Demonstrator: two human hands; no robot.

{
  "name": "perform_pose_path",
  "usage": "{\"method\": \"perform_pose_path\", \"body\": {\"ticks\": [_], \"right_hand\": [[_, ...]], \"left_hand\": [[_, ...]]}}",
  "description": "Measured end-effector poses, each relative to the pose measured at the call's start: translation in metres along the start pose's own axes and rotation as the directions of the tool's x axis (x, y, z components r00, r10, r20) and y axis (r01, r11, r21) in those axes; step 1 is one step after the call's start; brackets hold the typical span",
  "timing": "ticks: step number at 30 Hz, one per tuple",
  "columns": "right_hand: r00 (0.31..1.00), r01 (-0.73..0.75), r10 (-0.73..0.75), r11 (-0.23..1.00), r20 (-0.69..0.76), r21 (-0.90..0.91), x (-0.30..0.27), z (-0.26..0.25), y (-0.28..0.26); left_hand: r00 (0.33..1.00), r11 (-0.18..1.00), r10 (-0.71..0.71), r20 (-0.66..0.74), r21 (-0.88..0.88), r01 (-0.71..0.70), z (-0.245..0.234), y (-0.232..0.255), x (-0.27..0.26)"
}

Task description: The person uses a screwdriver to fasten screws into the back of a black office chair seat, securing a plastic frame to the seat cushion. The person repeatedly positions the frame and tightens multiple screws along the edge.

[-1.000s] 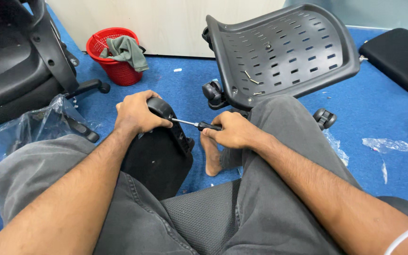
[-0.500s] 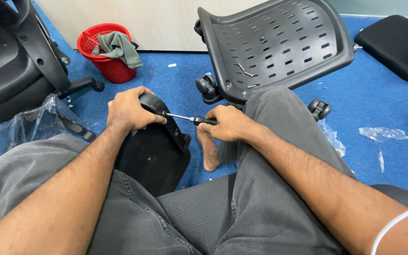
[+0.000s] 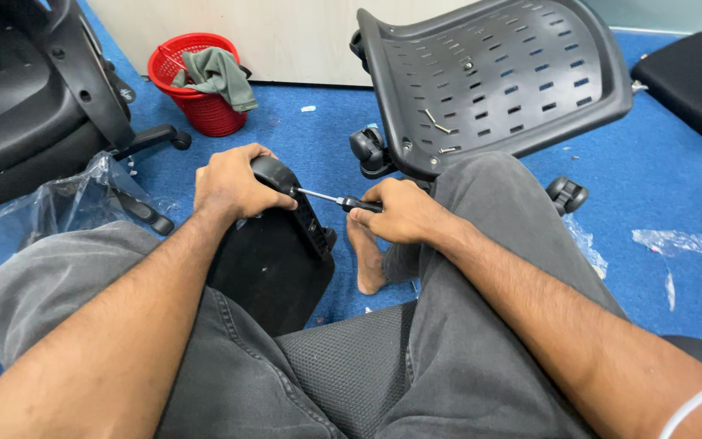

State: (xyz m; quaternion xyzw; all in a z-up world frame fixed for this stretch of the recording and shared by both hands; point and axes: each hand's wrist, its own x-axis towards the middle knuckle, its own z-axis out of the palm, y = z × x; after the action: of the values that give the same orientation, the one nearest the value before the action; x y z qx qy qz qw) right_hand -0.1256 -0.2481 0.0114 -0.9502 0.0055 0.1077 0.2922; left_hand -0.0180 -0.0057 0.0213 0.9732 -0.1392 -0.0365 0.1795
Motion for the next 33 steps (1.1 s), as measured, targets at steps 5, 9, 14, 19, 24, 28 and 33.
{"method": "perform_pose_path", "body": {"ticks": [5, 9, 14, 19, 24, 28, 33], "right_hand": [[0.999, -0.014, 0.013, 1.0, -0.029, -0.027, -0.005, -0.014, 0.001], [0.995, -0.024, 0.014, 0.995, -0.101, -0.092, -0.007, -0.03, 0.002], [0.997, -0.064, 0.06, 0.995, -0.057, -0.08, -0.004, -0.023, 0.008], [0.995, -0.016, 0.011, 0.999, -0.099, -0.049, 0.0, -0.015, 0.004], [0.996, -0.033, 0.03, 0.999, -0.081, -0.036, 0.001, -0.013, -0.001], [0.996, -0.052, 0.049, 0.998, -0.078, -0.034, 0.0, -0.012, 0.0], [0.996, -0.045, 0.042, 0.998, -0.078, -0.038, 0.002, -0.012, 0.001]], "left_hand": [[1.0, 1.0, -0.009, 0.006, -0.001, 0.009, 0.001, 0.003, -0.002], [1.0, 1.0, -0.022, 0.002, -0.016, 0.022, -0.001, 0.0, -0.001], [1.0, 1.0, 0.004, 0.027, -0.017, -0.004, 0.002, 0.003, 0.002], [0.998, 0.999, -0.034, 0.053, -0.017, 0.035, 0.002, 0.001, 0.0], [0.998, 0.999, -0.033, 0.053, -0.021, 0.034, 0.001, 0.002, 0.0], [0.997, 0.999, -0.034, 0.063, -0.011, 0.035, 0.0, 0.004, 0.0], [0.997, 0.999, -0.039, 0.067, -0.009, 0.04, 0.001, 0.003, 0.001]]}}
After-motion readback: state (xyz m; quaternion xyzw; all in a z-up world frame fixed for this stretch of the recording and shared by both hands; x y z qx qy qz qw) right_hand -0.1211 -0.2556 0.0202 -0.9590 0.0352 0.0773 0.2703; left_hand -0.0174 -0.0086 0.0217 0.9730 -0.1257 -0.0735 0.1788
